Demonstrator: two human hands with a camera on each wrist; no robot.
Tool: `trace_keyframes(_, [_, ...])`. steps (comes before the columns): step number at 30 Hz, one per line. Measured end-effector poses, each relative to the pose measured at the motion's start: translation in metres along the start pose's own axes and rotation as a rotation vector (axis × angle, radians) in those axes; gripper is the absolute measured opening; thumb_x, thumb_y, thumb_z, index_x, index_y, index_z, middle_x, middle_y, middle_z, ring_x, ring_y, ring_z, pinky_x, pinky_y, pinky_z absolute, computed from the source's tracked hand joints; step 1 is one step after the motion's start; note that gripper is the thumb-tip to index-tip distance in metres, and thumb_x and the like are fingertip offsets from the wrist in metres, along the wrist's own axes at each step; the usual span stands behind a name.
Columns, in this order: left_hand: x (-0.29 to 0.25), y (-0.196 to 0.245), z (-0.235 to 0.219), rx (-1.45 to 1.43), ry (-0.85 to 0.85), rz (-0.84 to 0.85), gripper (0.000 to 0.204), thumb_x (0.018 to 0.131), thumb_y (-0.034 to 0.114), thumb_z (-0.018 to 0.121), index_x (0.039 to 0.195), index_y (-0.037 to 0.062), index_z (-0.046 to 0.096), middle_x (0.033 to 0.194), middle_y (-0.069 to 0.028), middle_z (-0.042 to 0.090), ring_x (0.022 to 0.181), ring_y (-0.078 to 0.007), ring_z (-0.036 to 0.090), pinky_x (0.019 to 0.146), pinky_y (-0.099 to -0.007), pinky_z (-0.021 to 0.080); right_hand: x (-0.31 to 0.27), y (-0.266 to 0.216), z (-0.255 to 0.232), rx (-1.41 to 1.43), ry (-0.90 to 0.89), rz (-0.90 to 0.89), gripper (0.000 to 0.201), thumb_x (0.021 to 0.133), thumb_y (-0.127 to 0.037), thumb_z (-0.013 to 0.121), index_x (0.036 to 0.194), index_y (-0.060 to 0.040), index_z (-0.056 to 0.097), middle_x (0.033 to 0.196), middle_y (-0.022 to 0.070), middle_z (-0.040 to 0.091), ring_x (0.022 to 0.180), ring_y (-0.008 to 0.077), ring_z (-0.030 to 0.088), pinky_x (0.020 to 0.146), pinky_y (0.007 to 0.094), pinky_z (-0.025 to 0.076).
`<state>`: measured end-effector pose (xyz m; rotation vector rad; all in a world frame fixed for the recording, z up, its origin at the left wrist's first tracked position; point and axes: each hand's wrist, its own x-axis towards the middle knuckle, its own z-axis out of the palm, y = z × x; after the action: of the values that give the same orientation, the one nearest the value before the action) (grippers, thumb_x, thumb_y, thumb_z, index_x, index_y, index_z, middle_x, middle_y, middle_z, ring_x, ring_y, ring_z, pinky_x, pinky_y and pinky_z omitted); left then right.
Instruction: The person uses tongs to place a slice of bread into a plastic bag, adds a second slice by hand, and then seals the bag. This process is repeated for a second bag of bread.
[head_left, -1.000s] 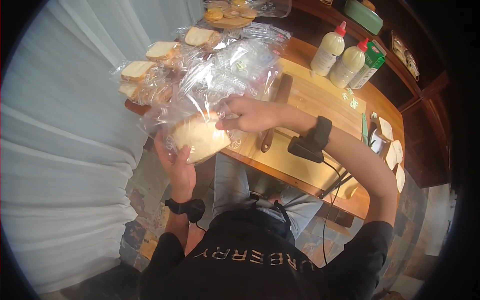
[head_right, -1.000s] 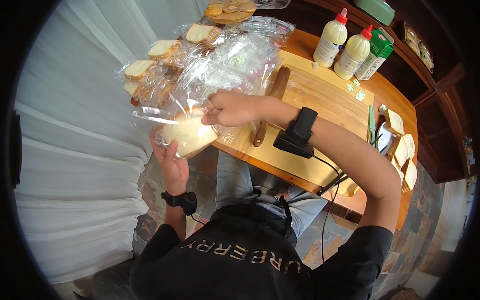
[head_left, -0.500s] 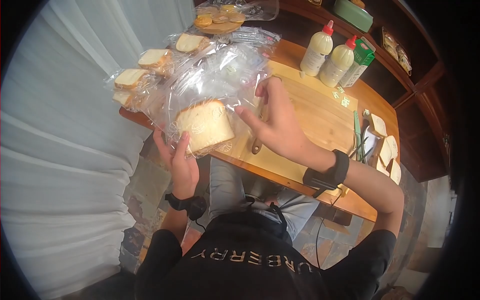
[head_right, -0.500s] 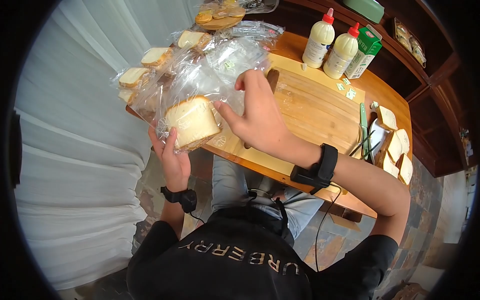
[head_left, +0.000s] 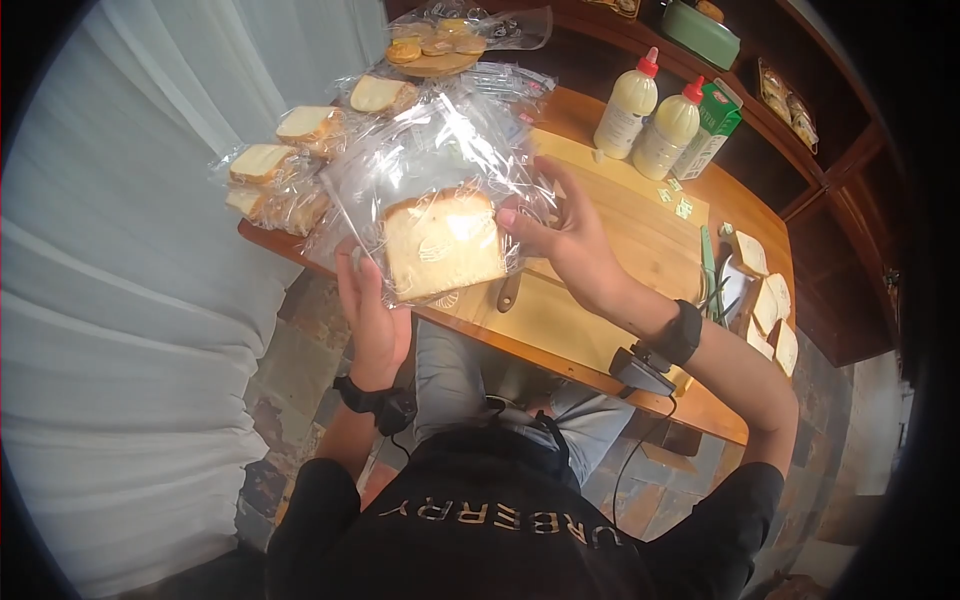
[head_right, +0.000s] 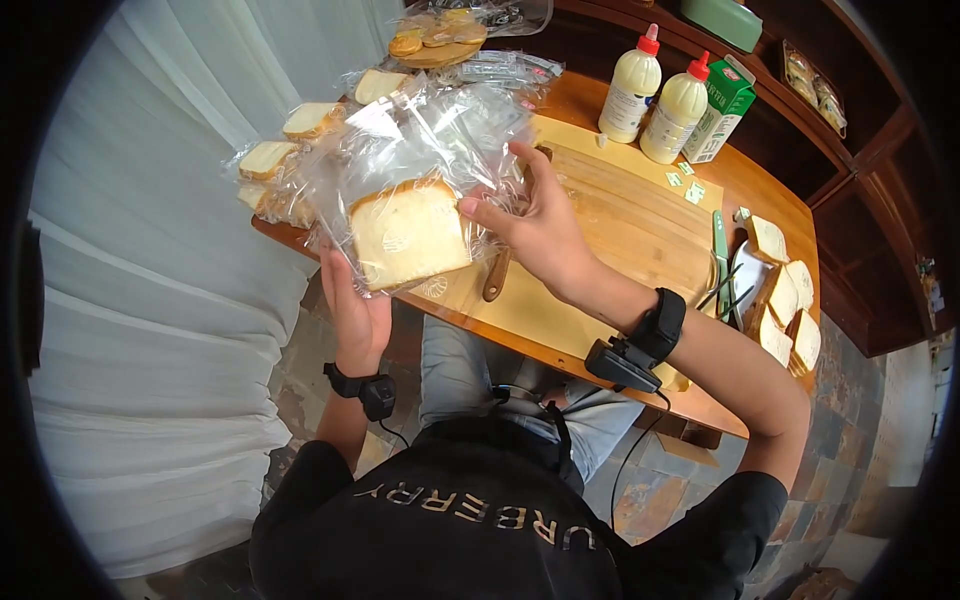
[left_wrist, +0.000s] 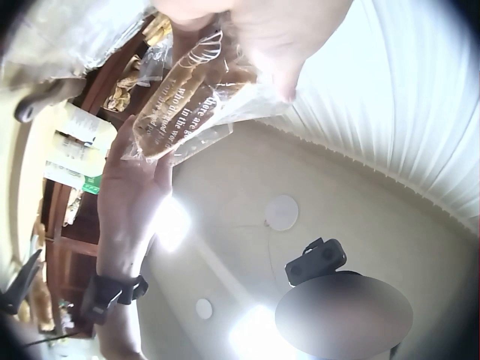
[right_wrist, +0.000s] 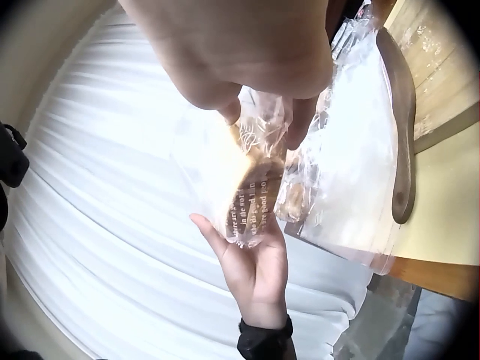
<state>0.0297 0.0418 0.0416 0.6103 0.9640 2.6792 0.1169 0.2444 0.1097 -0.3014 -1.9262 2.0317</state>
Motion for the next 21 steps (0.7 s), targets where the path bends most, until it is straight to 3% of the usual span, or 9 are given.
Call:
trace_keyframes(2, [0.002,-0.002,-0.002,0.044,0.051,-0.026,0.03,0.104,0.017,0.053,0.131,0.0074,0.044,0.128,-0.0081,0.056,0.119,-0.0168,0.054,0.103,-0.0367,0.044,-0.002,0.001,-0.002,0.025,0.027,-0.019,0.083,0.089,-0.011,0.075,0.15,0.0049,0.021,0.123,0.0159,0.056,0.109,0.0173,0.06,0.09,0.0295,0.054])
trace_keyframes(4, [0.006,-0.005,-0.009,0.15,0.062,-0.03,0.011,0.106,0.018,0.05,0.112,0.0083,0.05,0.113,-0.0049,0.06,0.108,-0.0121,0.057,0.095,-0.0323,0.046,-0.005,0.004,-0.002,0.061,0.042,-0.031,0.081,0.09,-0.008,0.074,0.15,0.0049,0.021,0.122,0.0156,0.056,0.108,0.0164,0.059,0.09,0.0287,0.053])
trace_keyframes(7, [0.005,-0.004,0.004,0.139,0.18,-0.012,0.011,0.106,0.019,0.05,0.105,0.0081,0.052,0.105,-0.0022,0.06,0.102,-0.0094,0.057,0.089,-0.0301,0.046,-0.006,0.005,-0.003,0.079,0.067,-0.06,0.076,0.091,-0.004,0.07,0.15,0.0047,0.023,0.121,0.0151,0.056,0.106,0.0149,0.06,0.089,0.0278,0.053])
trace_keyframes(15, [0.002,-0.011,-0.007,0.06,0.186,0.016,0.017,0.108,0.022,0.045,0.102,0.0081,0.052,0.105,-0.0019,0.059,0.106,-0.0118,0.056,0.093,-0.033,0.046,-0.011,0.005,-0.01,-0.022,0.068,-0.077,0.066,0.095,-0.005,0.065,0.149,0.0021,0.026,0.109,0.0112,0.067,0.099,0.0126,0.063,0.089,0.0264,0.05])
trace_keyframes(17, [0.001,-0.011,-0.012,0.055,0.177,0.029,0.016,0.108,0.022,0.045,0.103,0.0083,0.052,0.106,-0.0022,0.059,0.107,-0.0127,0.055,0.094,-0.034,0.045,-0.013,0.006,-0.008,0.086,0.097,-0.124,0.065,0.096,-0.006,0.065,0.148,0.002,0.027,0.104,0.0104,0.07,0.101,0.0127,0.064,0.091,0.0261,0.048])
trace_keyframes(21, [0.002,-0.008,-0.014,0.034,0.042,-0.038,0.018,0.107,0.02,0.041,0.111,0.0077,0.053,0.113,-0.0027,0.059,0.112,-0.0156,0.056,0.102,-0.0365,0.043,-0.013,0.006,-0.014,0.046,0.126,-0.081,0.058,0.096,-0.006,0.064,0.145,0.0029,0.033,0.109,0.0115,0.07,0.103,0.0131,0.064,0.092,0.0265,0.048])
